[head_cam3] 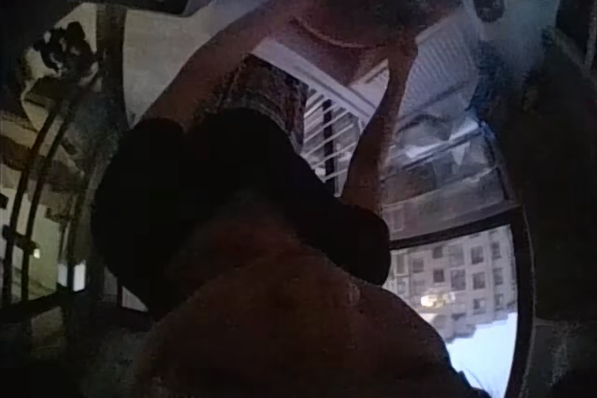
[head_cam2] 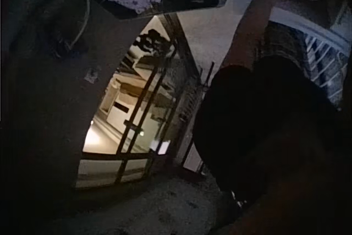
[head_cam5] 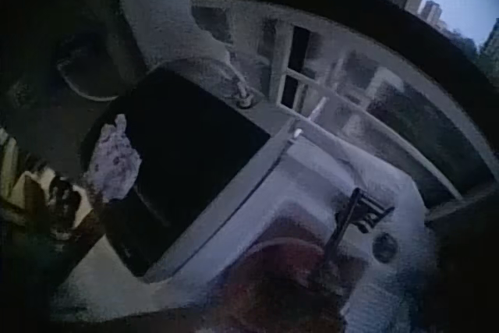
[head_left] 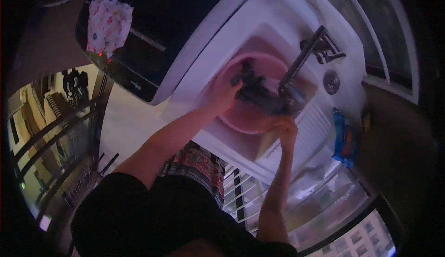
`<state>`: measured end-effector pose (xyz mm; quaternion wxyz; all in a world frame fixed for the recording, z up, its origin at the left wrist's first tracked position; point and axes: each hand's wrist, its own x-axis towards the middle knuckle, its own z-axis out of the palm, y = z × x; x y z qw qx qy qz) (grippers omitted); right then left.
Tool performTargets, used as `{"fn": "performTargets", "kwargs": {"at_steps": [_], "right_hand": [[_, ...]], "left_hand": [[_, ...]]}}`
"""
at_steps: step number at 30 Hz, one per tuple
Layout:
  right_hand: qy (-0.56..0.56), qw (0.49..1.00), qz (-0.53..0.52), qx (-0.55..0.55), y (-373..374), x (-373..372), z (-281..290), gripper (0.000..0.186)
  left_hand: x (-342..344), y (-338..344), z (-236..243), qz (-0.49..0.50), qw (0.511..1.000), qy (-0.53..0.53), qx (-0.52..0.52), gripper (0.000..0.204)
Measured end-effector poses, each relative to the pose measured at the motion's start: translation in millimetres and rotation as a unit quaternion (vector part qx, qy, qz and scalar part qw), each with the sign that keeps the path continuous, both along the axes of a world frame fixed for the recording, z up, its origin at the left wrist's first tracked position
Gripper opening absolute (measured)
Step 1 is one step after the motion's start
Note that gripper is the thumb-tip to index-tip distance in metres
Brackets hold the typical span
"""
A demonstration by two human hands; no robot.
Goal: The person washes hands at a sink, picks up clothing from a floor, and then hand washes the items in a basin at the sink with a sponge.
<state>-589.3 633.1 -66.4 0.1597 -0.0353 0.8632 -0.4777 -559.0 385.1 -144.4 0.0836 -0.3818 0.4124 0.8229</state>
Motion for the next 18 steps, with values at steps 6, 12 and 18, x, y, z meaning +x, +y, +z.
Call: {"fn": "performTargets", "kwargs": {"at_steps": [6, 12, 18], "right_hand": [[-0.017, 0.977, 0.082, 0.196, -14.6, -29.2, 22.8, 0.021], [0.155, 0.963, -0.22, 0.029, -31.1, -160.8, 31.9, 0.035], [0.001, 0.969, -0.22, -0.113, -50.6, -215.8, 73.9, 0.049]], "left_hand": [[-9.1, -9.4, 21.1, 0.008, 0.969, -0.246, 0.021, 0.047], [5.2, -8.4, -39.0, 0.149, 0.967, -0.171, 0.117, 0.04], [-29.9, 25.1, 30.4, 0.068, 0.961, -0.095, 0.249, 0.045]]}}
